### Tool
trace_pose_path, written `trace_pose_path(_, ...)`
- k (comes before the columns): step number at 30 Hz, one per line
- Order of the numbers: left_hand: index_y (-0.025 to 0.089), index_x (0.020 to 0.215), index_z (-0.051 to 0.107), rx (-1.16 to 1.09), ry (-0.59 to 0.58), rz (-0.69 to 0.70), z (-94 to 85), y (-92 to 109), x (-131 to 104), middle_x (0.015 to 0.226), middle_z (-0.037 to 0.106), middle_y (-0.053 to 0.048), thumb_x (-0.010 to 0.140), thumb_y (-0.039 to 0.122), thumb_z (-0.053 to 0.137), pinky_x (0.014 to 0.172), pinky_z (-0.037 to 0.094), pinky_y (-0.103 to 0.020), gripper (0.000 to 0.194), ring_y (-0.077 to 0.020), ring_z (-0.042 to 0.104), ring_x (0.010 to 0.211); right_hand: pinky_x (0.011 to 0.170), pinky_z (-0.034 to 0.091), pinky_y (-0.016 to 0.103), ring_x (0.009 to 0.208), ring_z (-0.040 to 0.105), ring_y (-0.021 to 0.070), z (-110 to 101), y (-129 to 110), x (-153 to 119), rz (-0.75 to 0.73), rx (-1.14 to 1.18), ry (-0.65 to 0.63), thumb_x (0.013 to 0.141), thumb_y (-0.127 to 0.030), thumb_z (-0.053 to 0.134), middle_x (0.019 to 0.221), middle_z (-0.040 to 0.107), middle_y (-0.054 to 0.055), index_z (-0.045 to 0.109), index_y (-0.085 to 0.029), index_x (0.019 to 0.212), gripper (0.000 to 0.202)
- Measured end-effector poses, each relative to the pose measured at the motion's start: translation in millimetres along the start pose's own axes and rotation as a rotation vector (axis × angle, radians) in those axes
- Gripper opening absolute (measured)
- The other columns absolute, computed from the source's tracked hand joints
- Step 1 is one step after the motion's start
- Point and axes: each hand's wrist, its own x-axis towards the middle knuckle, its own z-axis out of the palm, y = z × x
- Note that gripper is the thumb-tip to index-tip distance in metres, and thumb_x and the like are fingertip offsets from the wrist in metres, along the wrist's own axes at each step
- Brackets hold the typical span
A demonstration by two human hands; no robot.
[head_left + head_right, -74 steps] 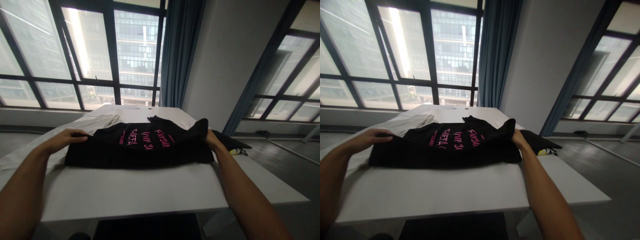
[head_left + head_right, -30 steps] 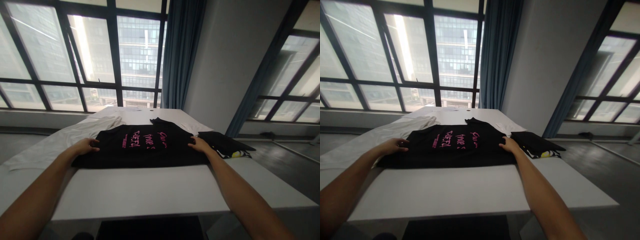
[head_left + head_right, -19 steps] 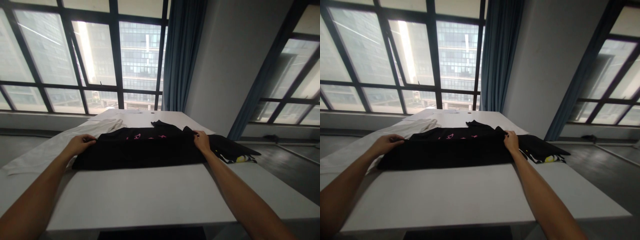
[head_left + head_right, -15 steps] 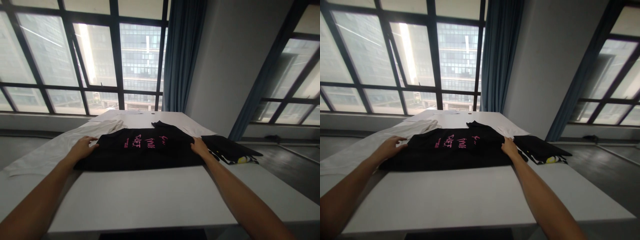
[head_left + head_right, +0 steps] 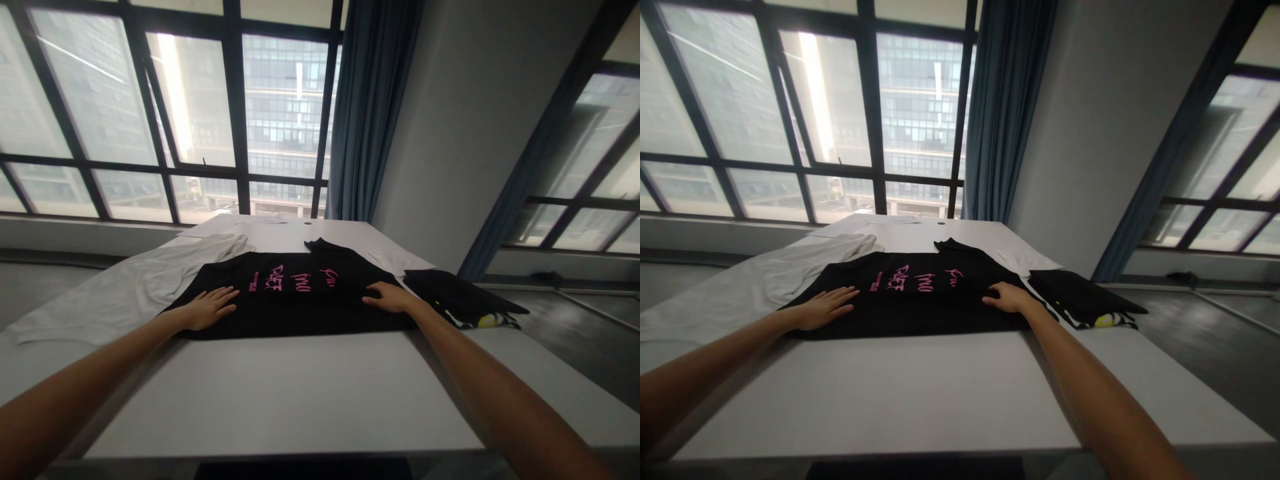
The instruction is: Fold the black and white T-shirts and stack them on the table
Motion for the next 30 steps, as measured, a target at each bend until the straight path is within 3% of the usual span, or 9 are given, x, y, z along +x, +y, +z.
trace_pose_path(2,0.022,0.143,0.047,-0.007,0.016,0.02,-16.3,-2.9,11.3,0.151,0.043,-0.01,0.093,0.057,0.029,0.111,0.031,-0.043,0.064,-0.0277,0.04,0.138,0.098,0.045,0.038,0.116,0.059,0.0295,-13.8,-10.8,16.5,0.052,-0.028,0.144,0.093,-0.054,0.046,0.125,0.064,0.014,0.068,-0.018,0.116,0.048)
trace_pose_path(5,0.021,0.125,0.063,0.079,0.136,-0.031,-41.5,-4.1,35.5,0.132,0.062,-0.01,0.092,0.055,0.031,0.1,0.043,-0.037,0.057,-0.0276,0.057,0.12,0.097,0.045,0.037,0.117,0.058,0.0281,-22.8,-29.6,49.4,0.066,-0.034,0.353,0.097,-0.042,0.04,0.133,0.059,0.014,0.063,-0.017,0.124,0.043)
trace_pose_path(8,0.018,0.122,0.064,0.207,0.218,-0.133,-54.9,-5.4,61.5,0.129,0.062,-0.014,0.092,0.047,0.036,0.093,0.046,-0.041,0.05,-0.0309,0.059,0.115,0.096,0.046,0.033,0.114,0.06,0.0251,-23.8,-42.5,80.2,-0.036,-0.043,0.174,0.091,-0.034,0.054,0.13,0.061,0.013,0.058,-0.018,0.132,0.045)
trace_pose_path(10,0.017,0.124,0.062,0.24,0.227,-0.176,-57.2,-8.6,77.5,0.129,0.06,-0.017,0.09,0.045,0.041,0.091,0.047,-0.044,0.05,-0.0333,0.058,0.115,0.089,0.048,0.03,0.103,0.065,0.023,-28.1,-46.7,94.1,-0.102,-0.051,-0.036,0.083,-0.029,0.064,0.114,0.07,0.008,0.067,-0.021,0.119,0.038)
trace_pose_path(12,0.016,0.127,0.06,0.253,0.227,-0.203,-57.3,-14.3,92.3,0.13,0.059,-0.019,0.087,0.046,0.046,0.09,0.048,-0.045,0.052,-0.0348,0.056,0.117,0.082,0.05,0.027,0.091,0.067,0.0205,-37.9,-48.2,101.8,-0.161,-0.041,-0.138,0.076,-0.021,0.068,0.096,0.073,0.004,0.075,-0.023,0.097,0.022)
trace_pose_path(15,0.016,0.126,0.06,0.236,0.228,-0.238,-58.3,-27.2,111.7,0.129,0.058,-0.019,0.085,0.045,0.049,0.089,0.049,-0.043,0.052,-0.0346,0.056,0.118,0.08,0.049,0.026,0.086,0.065,0.0186,-56.2,-48.4,105.6,-0.251,0.028,0.018,0.074,-0.017,0.066,0.091,0.072,0.003,0.074,-0.022,0.082,0.012)
trace_pose_path(19,0.02,0.11,0.068,0.208,0.17,-0.248,-62.7,-46.1,131.9,0.121,0.063,-0.014,0.084,0.036,0.047,0.083,0.05,-0.038,0.037,-0.0307,0.061,0.11,0.082,0.047,0.029,0.091,0.063,0.0206,-61.6,-46.9,113.3,-0.147,0.017,0.304,0.083,-0.027,0.061,0.102,0.07,0.008,0.071,-0.02,0.094,0.016)
trace_pose_path(24,0.018,0.1,0.069,0.193,0.147,-0.258,-69.6,-60.4,150.2,0.113,0.068,-0.015,0.085,0.029,0.038,0.078,0.051,-0.039,0.036,-0.0316,0.064,0.103,0.08,0.049,0.034,0.098,0.064,0.0266,-45.1,-37.3,158.7,0.033,-0.113,0.087,0.086,-0.04,0.059,0.11,0.07,0.011,0.071,-0.022,0.104,0.028)
trace_pose_path(30,0.016,0.115,0.063,0.172,0.208,-0.357,-83.9,-68.1,163.5,0.112,0.069,-0.017,0.086,0.029,0.036,0.079,0.05,-0.041,0.042,-0.0334,0.066,0.1,0.094,0.046,0.033,0.114,0.06,0.0257,-34.9,-16.2,257.1,0.034,-0.068,0.105,0.091,-0.038,0.052,0.127,0.064,0.011,0.069,-0.019,0.117,0.036)
